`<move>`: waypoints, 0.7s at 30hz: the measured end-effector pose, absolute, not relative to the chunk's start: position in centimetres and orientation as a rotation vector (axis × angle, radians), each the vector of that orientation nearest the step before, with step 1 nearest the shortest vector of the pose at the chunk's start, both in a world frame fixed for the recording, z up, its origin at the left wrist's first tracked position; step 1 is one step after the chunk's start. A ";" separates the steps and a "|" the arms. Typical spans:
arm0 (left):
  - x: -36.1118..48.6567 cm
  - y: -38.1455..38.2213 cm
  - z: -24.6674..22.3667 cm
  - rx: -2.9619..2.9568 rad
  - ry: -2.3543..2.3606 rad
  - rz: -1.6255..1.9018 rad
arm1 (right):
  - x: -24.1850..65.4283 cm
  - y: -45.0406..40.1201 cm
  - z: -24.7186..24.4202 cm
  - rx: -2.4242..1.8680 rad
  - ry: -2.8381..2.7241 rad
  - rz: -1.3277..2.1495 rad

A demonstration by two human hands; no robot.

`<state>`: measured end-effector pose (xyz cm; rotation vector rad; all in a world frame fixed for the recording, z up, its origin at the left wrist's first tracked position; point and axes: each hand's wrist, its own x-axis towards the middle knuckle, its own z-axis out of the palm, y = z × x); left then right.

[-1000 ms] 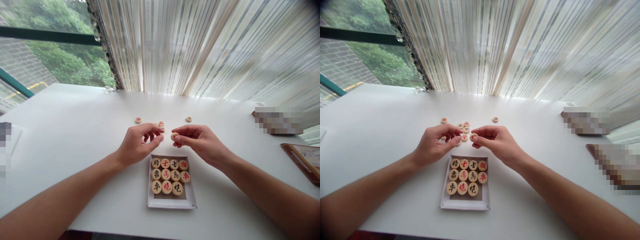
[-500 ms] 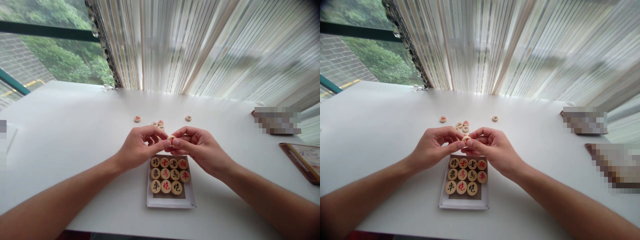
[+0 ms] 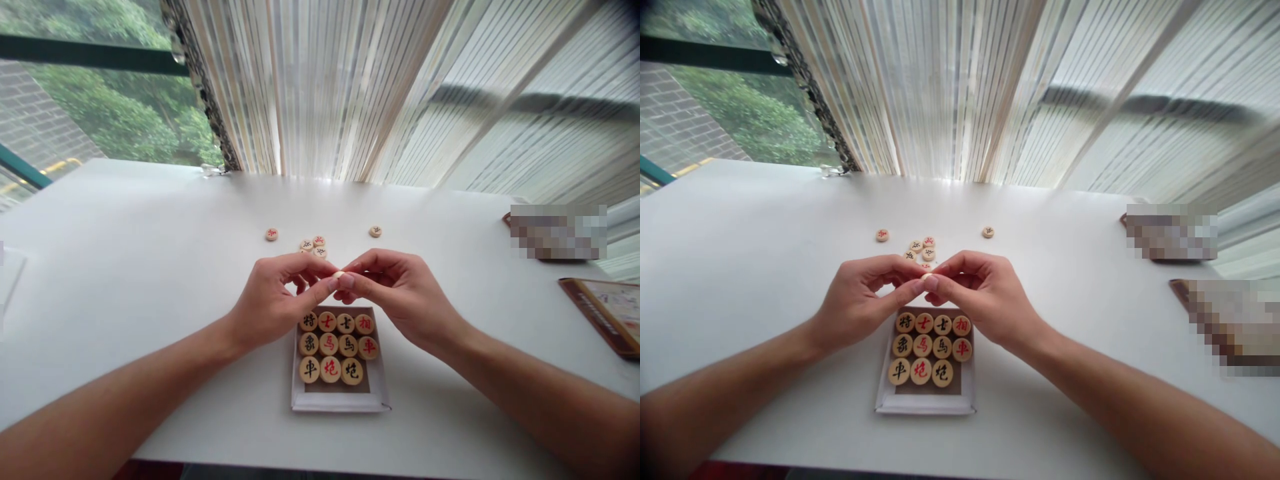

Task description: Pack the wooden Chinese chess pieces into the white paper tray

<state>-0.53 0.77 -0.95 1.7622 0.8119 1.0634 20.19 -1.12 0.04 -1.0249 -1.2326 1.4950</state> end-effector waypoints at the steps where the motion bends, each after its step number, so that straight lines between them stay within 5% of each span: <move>1: -0.5 0.8 -1.0 1.719 0.817 1.064 | 20.2 -1.1 0.0 -1.014 -1.219 1.513; 21: -0.6 0.9 -1.4 1.547 0.718 1.111 | 20.4 -0.9 0.4 -1.031 -1.062 1.748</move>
